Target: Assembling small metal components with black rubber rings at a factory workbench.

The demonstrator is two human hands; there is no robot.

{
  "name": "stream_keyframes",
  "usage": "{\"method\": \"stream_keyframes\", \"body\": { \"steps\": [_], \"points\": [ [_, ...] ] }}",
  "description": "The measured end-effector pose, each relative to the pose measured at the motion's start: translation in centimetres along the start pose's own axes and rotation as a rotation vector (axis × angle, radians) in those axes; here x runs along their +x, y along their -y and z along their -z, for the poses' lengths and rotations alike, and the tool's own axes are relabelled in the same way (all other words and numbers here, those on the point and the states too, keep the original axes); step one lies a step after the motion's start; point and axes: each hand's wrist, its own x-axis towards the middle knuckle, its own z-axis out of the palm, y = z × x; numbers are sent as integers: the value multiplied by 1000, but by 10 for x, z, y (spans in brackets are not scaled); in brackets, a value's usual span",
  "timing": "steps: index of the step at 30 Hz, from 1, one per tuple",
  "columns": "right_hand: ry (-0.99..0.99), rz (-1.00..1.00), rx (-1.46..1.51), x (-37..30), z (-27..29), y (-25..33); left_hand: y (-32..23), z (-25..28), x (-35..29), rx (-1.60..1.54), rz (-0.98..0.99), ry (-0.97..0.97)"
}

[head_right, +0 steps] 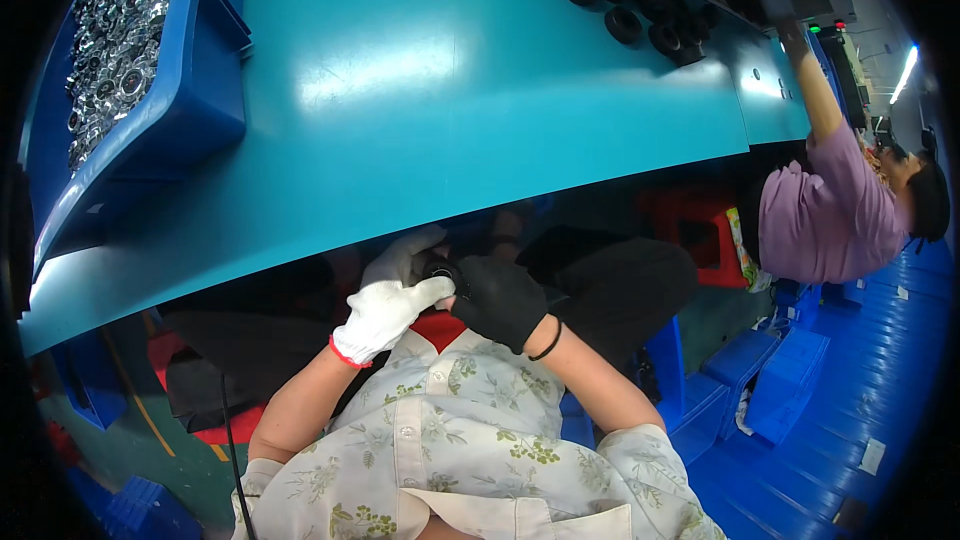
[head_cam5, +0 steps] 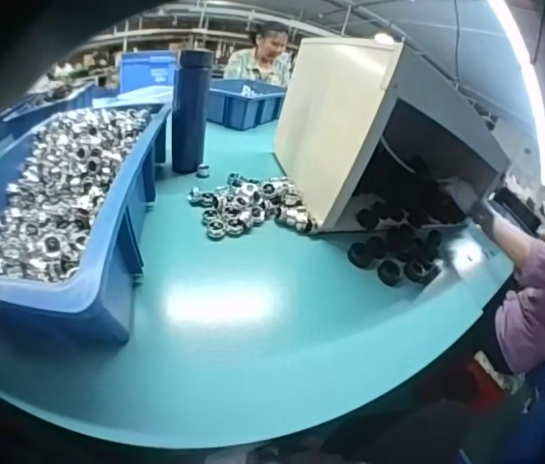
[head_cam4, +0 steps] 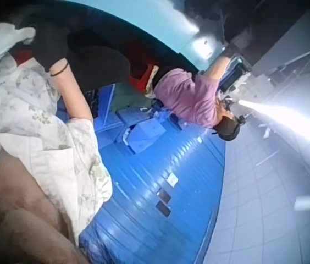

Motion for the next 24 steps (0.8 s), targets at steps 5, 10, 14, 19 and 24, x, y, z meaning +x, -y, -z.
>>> {"method": "stream_keyframes", "body": {
  "steps": [5, 10, 14, 19, 24],
  "points": [
    [248, -5, 200, 5, 19, 1, -3, 3, 1, 256, -156, 26],
    [126, -24, -61, 8, 14, 8, -5, -1, 0, -185, -22, 64],
    [149, 85, -137, 10, 7, 2, -4, -3, -2, 32, -35, 12],
    [-37, 179, -82, 6, 2, 3, 5, 5, 0, 219, -117, 89],
    [135, 102, 11, 8, 15, 5, -21, 2, -5, 20, 28, 61]
  ]
}}
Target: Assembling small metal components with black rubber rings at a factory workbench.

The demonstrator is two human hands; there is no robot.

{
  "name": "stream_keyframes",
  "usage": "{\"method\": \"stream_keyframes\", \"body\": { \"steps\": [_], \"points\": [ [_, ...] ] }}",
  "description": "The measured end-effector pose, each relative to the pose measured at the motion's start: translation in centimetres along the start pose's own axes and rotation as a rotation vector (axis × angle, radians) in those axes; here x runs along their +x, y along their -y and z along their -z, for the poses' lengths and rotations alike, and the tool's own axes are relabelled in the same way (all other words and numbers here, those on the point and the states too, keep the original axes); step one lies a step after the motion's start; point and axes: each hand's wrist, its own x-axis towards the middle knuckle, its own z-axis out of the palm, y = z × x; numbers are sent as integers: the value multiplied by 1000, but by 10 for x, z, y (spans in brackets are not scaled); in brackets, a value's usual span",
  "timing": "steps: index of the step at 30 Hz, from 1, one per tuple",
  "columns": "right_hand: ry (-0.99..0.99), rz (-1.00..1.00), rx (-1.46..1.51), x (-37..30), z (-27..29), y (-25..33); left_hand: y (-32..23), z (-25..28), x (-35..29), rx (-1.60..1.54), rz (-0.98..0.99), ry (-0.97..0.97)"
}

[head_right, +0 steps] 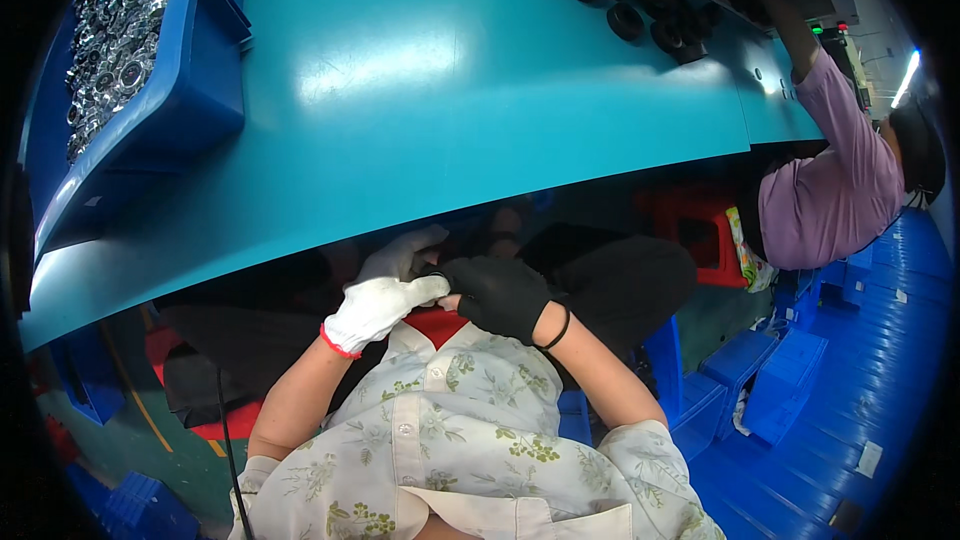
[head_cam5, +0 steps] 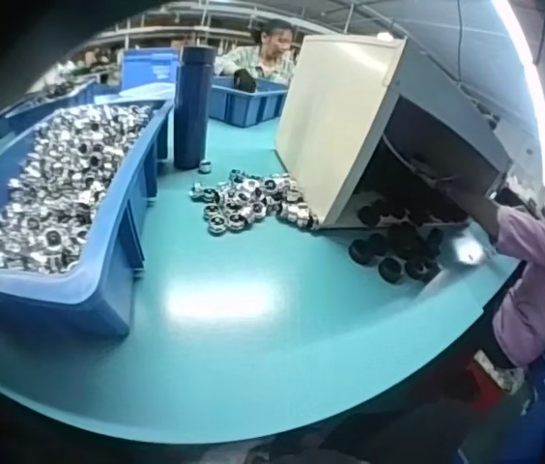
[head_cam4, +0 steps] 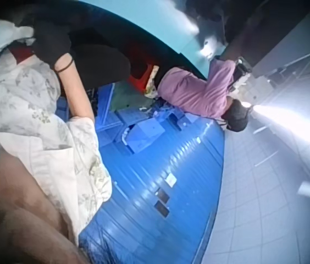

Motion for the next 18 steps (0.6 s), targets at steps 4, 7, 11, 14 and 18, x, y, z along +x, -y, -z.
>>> {"method": "stream_keyframes", "body": {
  "steps": [4, 7, 11, 14, 18],
  "points": [
    [-161, -73, 94, -7, -3, -5, 5, -2, -1, -189, 65, 25],
    [-106, -101, 48, -3, -6, -4, 20, 1, 2, 41, -37, 31],
    [-121, 33, -65, -1, -8, -5, 12, -5, 2, -46, -80, -17],
    [-213, 92, -80, -2, -8, -3, 12, -4, 1, -39, -88, -24],
    [-131, -42, -6, -6, -6, -6, -7, -1, -4, -84, -32, 2]
  ]
}}
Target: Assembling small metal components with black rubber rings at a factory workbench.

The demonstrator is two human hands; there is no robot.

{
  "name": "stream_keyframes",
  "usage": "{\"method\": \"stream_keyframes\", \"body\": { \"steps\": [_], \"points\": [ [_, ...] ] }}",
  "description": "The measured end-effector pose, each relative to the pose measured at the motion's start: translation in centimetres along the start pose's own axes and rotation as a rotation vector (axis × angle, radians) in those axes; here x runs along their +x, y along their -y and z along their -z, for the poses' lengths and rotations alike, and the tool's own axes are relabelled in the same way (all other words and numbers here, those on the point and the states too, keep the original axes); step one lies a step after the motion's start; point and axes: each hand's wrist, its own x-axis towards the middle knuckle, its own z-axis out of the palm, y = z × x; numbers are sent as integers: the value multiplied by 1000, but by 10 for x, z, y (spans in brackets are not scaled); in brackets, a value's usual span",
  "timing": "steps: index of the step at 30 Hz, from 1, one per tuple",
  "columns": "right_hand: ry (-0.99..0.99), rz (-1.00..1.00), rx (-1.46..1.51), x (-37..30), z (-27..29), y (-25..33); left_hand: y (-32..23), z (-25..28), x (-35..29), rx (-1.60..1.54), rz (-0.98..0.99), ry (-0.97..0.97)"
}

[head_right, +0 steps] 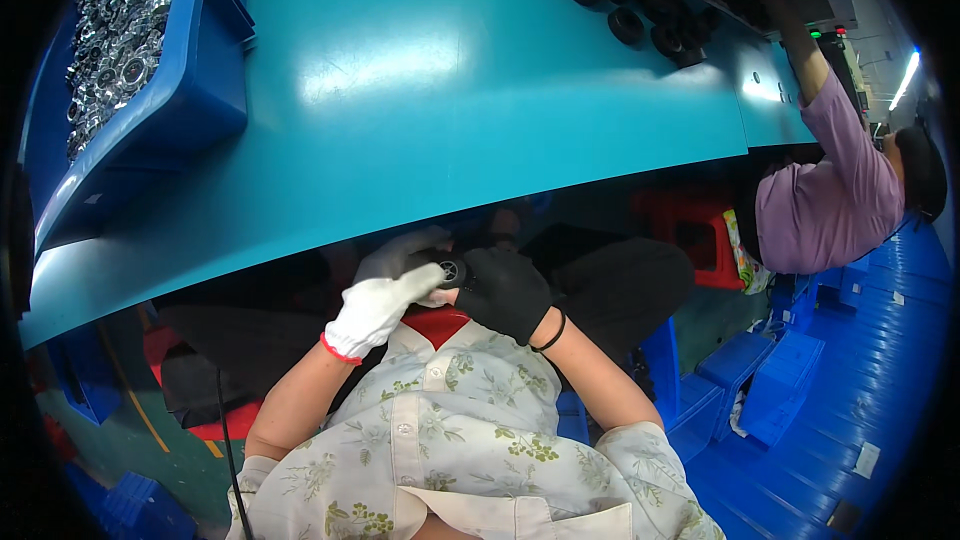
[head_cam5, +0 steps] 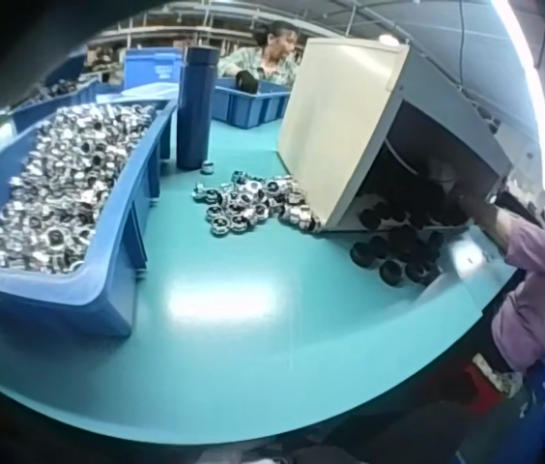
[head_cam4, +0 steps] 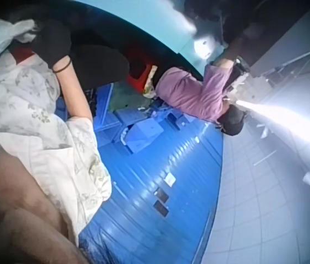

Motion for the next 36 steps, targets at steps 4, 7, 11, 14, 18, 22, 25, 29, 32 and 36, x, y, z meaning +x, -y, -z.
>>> {"method": "stream_keyframes", "body": {
  "steps": [4, 7, 11, 14, 18, 22, 25, 29, 32, 36],
  "points": [
    [-80, 0, 120, -3, 2, -2, 19, 14, 5, -246, 27, -129],
    [-81, -39, 204, -7, 1, 2, 17, 8, 1, -121, -63, -145],
    [-26, -33, 380, -14, -6, -13, 14, 3, -4, 109, -205, -57],
    [219, -358, 743, -15, -5, -6, 10, -1, -10, -231, 35, 45],
    [204, -590, 1133, -15, -12, -3, 6, 2, -6, -195, 42, 92],
    [129, -512, 975, -29, -21, -35, 7, -1, -2, -256, 76, 9],
    [80, -447, 810, -25, 1, -24, 30, 17, 22, -264, 158, -231],
    [28, -78, 522, -25, 38, -20, 43, 29, 34, -384, 79, -568],
    [-35, -108, 526, -14, 90, -1, 62, 40, 35, -380, 77, -514],
    [-693, -29, 146, 21, 150, -49, 45, 24, 37, -240, 117, -334]
  ]
}}
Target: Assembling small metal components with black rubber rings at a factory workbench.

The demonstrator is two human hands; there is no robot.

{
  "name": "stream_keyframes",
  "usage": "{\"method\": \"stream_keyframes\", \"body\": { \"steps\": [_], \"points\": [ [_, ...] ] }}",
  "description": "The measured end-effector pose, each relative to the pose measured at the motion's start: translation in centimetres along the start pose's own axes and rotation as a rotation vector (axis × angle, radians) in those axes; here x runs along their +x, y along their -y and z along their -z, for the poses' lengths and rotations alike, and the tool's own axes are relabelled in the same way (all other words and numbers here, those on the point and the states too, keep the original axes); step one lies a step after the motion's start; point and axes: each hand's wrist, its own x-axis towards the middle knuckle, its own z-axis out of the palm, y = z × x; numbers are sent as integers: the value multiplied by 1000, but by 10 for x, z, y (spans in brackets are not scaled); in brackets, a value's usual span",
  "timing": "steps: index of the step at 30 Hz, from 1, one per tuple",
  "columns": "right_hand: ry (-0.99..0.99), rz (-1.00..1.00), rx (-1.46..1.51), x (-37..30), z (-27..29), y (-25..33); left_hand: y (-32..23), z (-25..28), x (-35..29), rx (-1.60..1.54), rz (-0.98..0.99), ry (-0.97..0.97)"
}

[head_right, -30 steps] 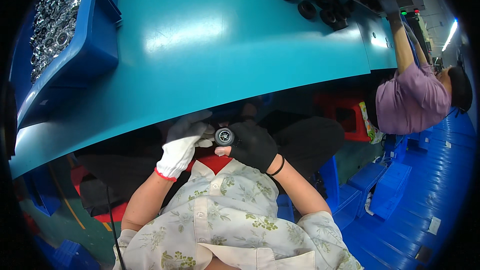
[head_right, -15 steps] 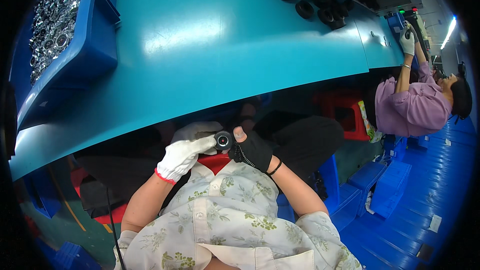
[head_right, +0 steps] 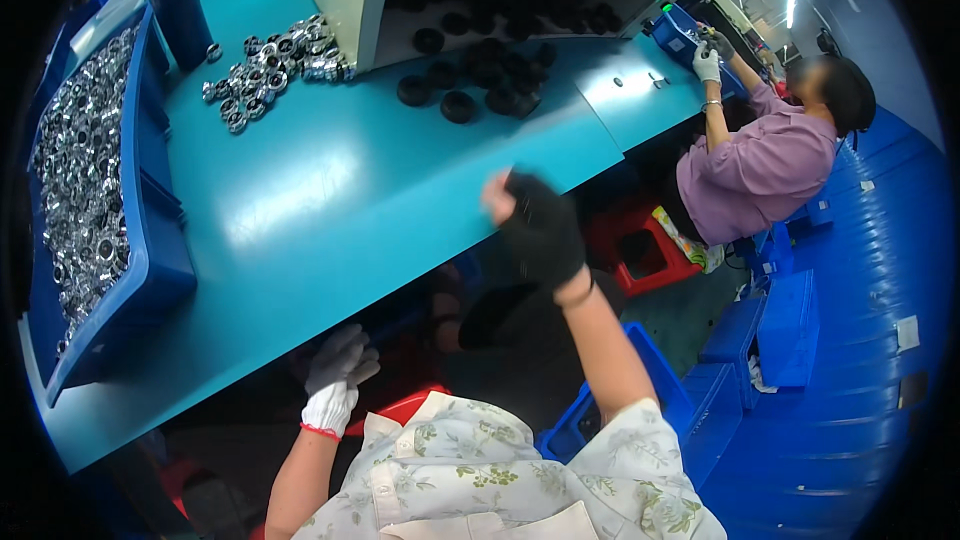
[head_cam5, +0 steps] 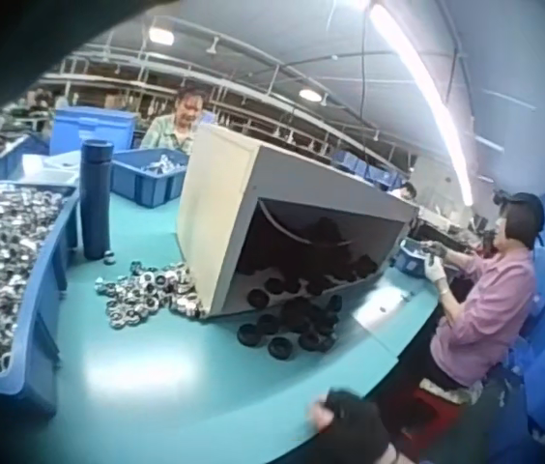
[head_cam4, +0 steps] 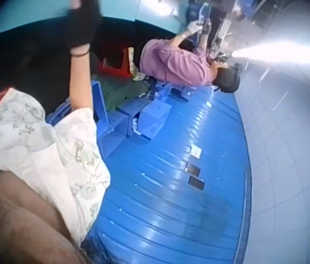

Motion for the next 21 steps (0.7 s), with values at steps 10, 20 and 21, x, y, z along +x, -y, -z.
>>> {"method": "stream_keyframes", "body": {
  "steps": [10, 20, 21],
  "points": [
    [-230, -29, -236, 58, 23, -62, -6, -13, -19, 34, -34, 86],
    [332, 399, -151, -98, -63, 42, -20, -19, -46, -126, 88, 473],
    [346, 392, -138, -102, -70, 39, -26, -25, -50, -120, 35, 511]
  ]
}}
